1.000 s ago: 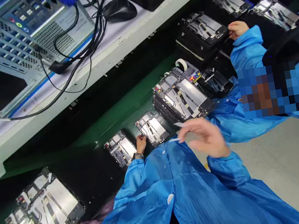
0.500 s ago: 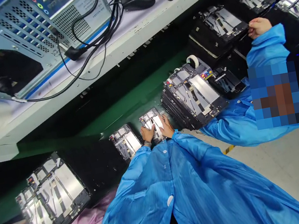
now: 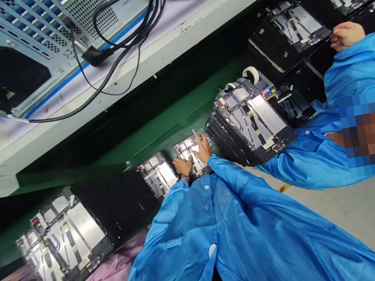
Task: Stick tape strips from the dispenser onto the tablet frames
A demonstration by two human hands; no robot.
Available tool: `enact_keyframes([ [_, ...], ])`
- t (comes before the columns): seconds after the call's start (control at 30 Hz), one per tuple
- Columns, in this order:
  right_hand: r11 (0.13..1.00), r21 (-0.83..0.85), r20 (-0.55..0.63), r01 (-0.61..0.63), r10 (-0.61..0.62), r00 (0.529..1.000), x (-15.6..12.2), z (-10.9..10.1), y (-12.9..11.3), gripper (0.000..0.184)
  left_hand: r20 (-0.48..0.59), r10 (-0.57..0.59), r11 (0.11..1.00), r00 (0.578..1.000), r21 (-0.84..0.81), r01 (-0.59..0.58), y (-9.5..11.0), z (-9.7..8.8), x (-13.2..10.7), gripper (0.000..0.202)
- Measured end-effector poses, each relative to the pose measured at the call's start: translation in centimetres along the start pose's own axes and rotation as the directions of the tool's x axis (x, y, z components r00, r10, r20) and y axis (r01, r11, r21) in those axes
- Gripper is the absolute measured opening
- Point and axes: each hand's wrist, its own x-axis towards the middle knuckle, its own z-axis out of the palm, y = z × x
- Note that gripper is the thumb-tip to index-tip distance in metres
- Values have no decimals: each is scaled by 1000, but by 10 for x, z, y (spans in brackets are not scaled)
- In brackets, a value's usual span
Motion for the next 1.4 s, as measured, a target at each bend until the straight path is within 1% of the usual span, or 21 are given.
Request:
enact_keyframes([
  [0.1, 1000, -27, 6, -6, 6, 1000, 8, 5, -2, 105, -59, 75, 995, 995, 64, -71, 2, -3, -2, 74],
  [0.17, 999, -30, 6, -18, 18, 1000, 10, 6, -2, 108, -116, 188, 977, 975, 120, -174, 2, -8, -7, 73],
  [0.2, 999, -32, 7, -23, 24, 1000, 10, 6, -2, 109, -131, 270, 957, 954, 147, -251, 1, -10, -11, 71],
  [0.23, 999, -33, 7, -27, 28, 1000, 11, 6, -2, 110, -127, 362, 925, 924, 170, -339, 0, -12, -16, 68],
  [0.27, 999, -34, 7, -31, 31, 999, 11, 6, -2, 111, -103, 456, 881, 884, 188, -433, -2, -14, -21, 65],
  [0.33, 999, -31, 6, -32, 32, 999, 11, 6, -3, 112, -7, 615, 773, 789, 204, -601, -6, -16, -29, 62],
  [0.4, 999, -21, 5, -32, 32, 999, 12, 7, -4, 112, 106, 698, 682, 708, 200, -703, -11, -14, -35, 63],
  [0.43, 999, -15, 5, -31, 31, 1000, 13, 6, -4, 112, 153, 713, 656, 684, 197, -728, -13, -13, -36, 65],
  [0.47, 1000, -7, 5, -30, 30, 1000, 14, 6, -5, 112, 190, 715, 643, 673, 197, -740, -14, -11, -37, 66],
  [0.53, 1000, 14, -4, -24, 24, 1000, 16, 2, -7, 110, 227, 697, 645, 680, 215, -733, -15, -7, -36, 67],
  [0.63, 997, 81, -52, 3, 2, 999, 14, -8, -8, 102, 225, 677, 656, 700, 245, -714, -14, -6, -36, 66],
  [0.7, 989, 147, -101, 20, -5, 995, 8, -17, -7, 93, 207, 682, 659, 702, 243, -712, -11, -9, -37, 65],
  [0.8, 977, 214, -161, 11, 24, 987, -4, -27, -1, 83, 132, 683, 684, 718, 230, -692, -1, -14, -38, 61],
  [0.9, 974, 227, -188, 1, 43, 981, -12, -33, 4, 80, 54, 662, 726, 747, 202, -658, 22, -13, -32, 58],
  [0.97, 975, 223, -195, 8, 36, 980, -13, -34, 5, 78, 14, 609, 778, 793, 186, -601, 43, -7, -22, 61],
  [1.03, 979, 206, -195, 12, 29, 980, -9, -34, 4, 76, -23, 538, 832, 843, 178, -526, 64, 0, -9, 69],
  [1.07, 981, 193, -194, 11, 27, 981, -7, -34, 3, 75, -36, 510, 850, 859, 176, -497, 72, 3, -2, 73],
  [1.13, 985, 173, -189, 12, 22, 982, -1, -33, 2, 73, -44, 483, 865, 874, 175, -470, 80, 8, 11, 77],
  [1.2, 986, 164, -177, 13, 16, 984, 4, -31, 3, 74, -31, 470, 871, 882, 177, -458, 81, 10, 21, 78],
  [1.27, 988, 157, -155, 5, 20, 988, 10, -30, 4, 77, -5, 447, 881, 894, 176, -439, 76, 11, 28, 78],
  [1.4, 992, 113, -77, -59, 68, 995, 24, -28, 1, 85, 58, 400, 901, 915, 157, -404, 69, 7, 36, 79],
])
